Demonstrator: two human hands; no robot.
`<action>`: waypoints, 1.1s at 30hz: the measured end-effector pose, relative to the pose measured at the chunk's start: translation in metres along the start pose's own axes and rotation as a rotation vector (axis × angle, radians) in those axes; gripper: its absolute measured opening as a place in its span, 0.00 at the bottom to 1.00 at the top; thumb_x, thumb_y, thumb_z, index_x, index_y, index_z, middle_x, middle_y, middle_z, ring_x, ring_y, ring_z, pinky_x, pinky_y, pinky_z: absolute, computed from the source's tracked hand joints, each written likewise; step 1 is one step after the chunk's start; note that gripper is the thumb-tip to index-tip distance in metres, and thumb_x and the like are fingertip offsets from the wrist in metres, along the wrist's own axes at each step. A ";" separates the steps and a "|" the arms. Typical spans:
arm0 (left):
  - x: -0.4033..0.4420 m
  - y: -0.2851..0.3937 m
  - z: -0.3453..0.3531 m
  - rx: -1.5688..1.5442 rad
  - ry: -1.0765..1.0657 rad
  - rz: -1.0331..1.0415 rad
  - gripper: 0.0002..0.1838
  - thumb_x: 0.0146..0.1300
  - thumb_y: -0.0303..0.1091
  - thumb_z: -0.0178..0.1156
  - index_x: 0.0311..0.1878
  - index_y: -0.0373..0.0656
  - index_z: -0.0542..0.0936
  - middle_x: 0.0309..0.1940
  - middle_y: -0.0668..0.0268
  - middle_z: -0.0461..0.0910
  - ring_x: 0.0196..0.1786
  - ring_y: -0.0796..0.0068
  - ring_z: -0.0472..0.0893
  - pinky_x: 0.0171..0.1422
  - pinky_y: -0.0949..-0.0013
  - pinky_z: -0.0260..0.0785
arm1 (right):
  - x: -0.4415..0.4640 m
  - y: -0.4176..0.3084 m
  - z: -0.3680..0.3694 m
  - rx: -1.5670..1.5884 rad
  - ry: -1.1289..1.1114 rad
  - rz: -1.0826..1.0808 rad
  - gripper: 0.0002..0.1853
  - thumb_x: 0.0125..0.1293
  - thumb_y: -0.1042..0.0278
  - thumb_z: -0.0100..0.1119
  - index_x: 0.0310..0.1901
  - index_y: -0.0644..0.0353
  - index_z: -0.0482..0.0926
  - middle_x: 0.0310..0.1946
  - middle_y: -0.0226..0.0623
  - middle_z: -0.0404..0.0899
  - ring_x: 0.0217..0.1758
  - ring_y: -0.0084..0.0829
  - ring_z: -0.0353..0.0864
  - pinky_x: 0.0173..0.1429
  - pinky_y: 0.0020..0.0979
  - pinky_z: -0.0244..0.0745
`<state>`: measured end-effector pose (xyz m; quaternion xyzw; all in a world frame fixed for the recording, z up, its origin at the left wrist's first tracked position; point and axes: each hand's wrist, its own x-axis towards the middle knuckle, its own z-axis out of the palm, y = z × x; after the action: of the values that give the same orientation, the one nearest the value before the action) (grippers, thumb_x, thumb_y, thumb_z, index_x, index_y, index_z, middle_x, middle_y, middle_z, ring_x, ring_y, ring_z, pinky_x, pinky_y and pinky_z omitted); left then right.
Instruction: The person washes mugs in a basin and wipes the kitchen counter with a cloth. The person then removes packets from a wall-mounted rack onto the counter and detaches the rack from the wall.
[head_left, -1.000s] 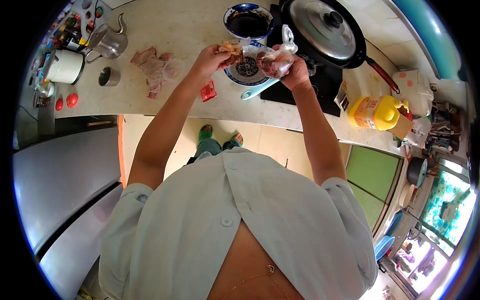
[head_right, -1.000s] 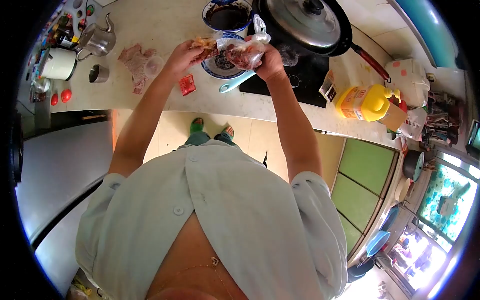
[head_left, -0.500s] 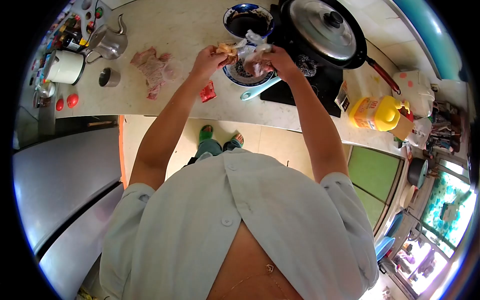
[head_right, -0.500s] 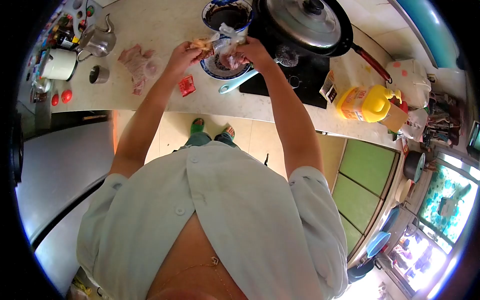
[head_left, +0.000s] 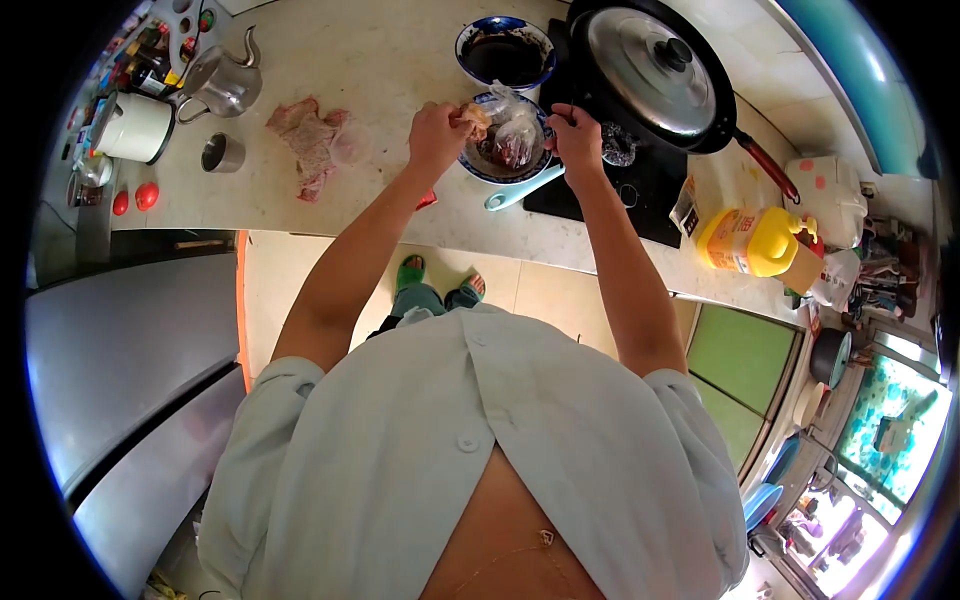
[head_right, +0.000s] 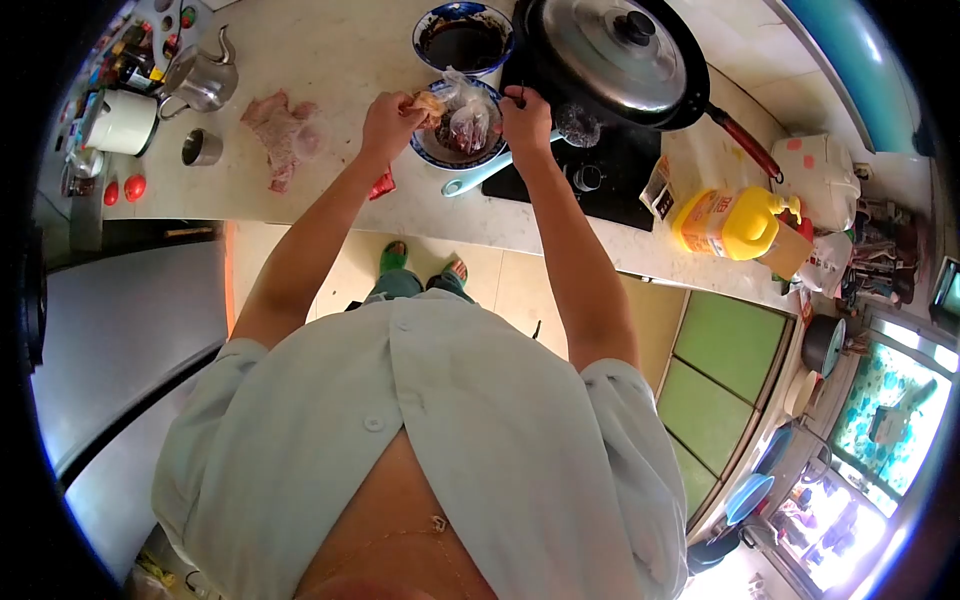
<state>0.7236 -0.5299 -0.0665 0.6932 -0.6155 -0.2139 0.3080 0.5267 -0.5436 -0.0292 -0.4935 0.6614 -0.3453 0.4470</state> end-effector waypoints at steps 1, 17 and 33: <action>0.000 -0.003 0.004 0.023 0.001 0.001 0.14 0.45 0.37 0.62 0.34 0.41 0.77 0.31 0.58 0.74 0.39 0.59 0.73 0.43 0.63 0.67 | -0.008 -0.005 -0.001 0.200 -0.067 0.032 0.13 0.57 0.69 0.52 0.44 0.65 0.72 0.27 0.33 0.75 0.21 0.21 0.73 0.23 0.21 0.65; -0.058 -0.020 0.011 -0.581 -0.336 -0.378 0.26 0.51 0.34 0.61 0.51 0.39 0.62 0.36 0.59 0.74 0.36 0.70 0.77 0.33 0.70 0.72 | -0.063 0.074 -0.041 0.640 -0.130 0.280 0.08 0.61 0.73 0.47 0.41 0.64 0.72 0.26 0.36 0.75 0.19 0.23 0.72 0.20 0.22 0.63; -0.088 0.038 -0.057 -1.223 -0.396 -0.611 0.16 0.50 0.25 0.55 0.45 0.41 0.72 0.37 0.65 0.75 0.37 0.75 0.77 0.39 0.71 0.74 | -0.094 0.070 -0.056 0.664 -0.127 0.311 0.08 0.59 0.71 0.53 0.40 0.60 0.75 0.25 0.32 0.74 0.20 0.18 0.67 0.20 0.18 0.60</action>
<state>0.7211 -0.4361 -0.0063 0.4857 -0.2076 -0.7199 0.4503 0.4608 -0.4326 -0.0484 -0.2355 0.5515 -0.4378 0.6699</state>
